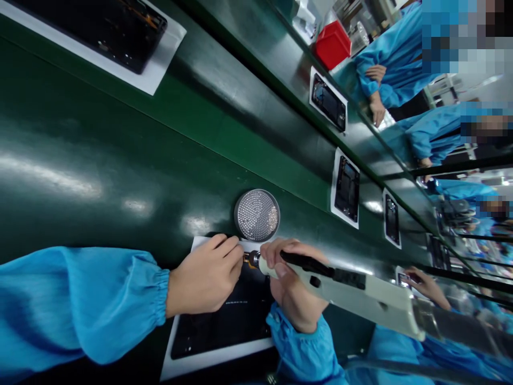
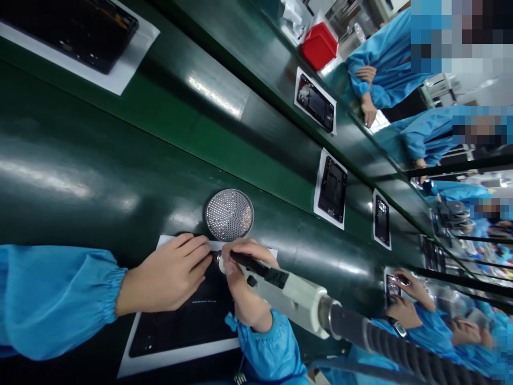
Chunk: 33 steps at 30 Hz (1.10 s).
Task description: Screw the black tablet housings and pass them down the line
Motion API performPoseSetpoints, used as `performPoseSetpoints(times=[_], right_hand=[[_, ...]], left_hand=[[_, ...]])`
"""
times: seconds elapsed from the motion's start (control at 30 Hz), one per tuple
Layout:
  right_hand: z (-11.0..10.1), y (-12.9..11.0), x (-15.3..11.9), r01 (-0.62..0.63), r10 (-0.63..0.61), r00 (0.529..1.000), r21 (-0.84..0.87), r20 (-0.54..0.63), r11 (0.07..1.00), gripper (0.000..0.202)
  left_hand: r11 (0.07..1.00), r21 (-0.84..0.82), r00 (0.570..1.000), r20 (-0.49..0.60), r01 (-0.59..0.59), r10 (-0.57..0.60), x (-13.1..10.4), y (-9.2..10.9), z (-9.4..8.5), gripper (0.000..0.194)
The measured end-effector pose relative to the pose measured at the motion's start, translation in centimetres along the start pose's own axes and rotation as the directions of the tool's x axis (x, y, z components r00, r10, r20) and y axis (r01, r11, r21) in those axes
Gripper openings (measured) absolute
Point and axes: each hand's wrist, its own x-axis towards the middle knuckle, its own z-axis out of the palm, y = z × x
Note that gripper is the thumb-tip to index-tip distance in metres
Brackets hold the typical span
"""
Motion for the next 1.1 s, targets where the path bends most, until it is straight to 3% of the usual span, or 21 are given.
performPoseSetpoints(times=[0.47, 0.7, 0.87, 0.97, 1.1], right_hand=[[0.2, -0.2, -0.2, -0.017, 0.018, 0.999, -0.030, 0.034, 0.999, 0.021], [0.1, 1.4, -0.4, 0.019, -0.017, 0.999, -0.034, 0.050, 0.999, 0.020], [-1.2, -0.3, 1.6, 0.111, -0.098, 0.981, 0.067, -0.169, 0.992, 0.021], [-3.0, -2.5, 2.7, 0.189, -0.146, 0.934, 0.105, -0.325, 0.976, 0.020], [-5.5, -4.4, 3.1, 0.199, -0.133, 0.875, 0.095, -0.465, 0.975, 0.018]], left_hand=[[1.000, -0.023, 1.000, 0.006, 0.009, -0.009, 0.1, 0.0, -0.2, 0.025], [0.998, -0.041, 0.999, 0.026, 0.038, -0.037, 0.1, -0.2, 0.1, 0.021], [0.984, -0.018, 0.982, 0.064, 0.179, -0.178, 0.6, -0.5, -0.5, 0.020], [0.964, 0.083, 0.952, 0.155, 0.254, -0.264, 1.1, -0.5, -0.8, 0.023], [0.933, 0.193, 0.914, 0.217, 0.305, -0.344, 1.6, -0.5, -0.3, 0.023]])
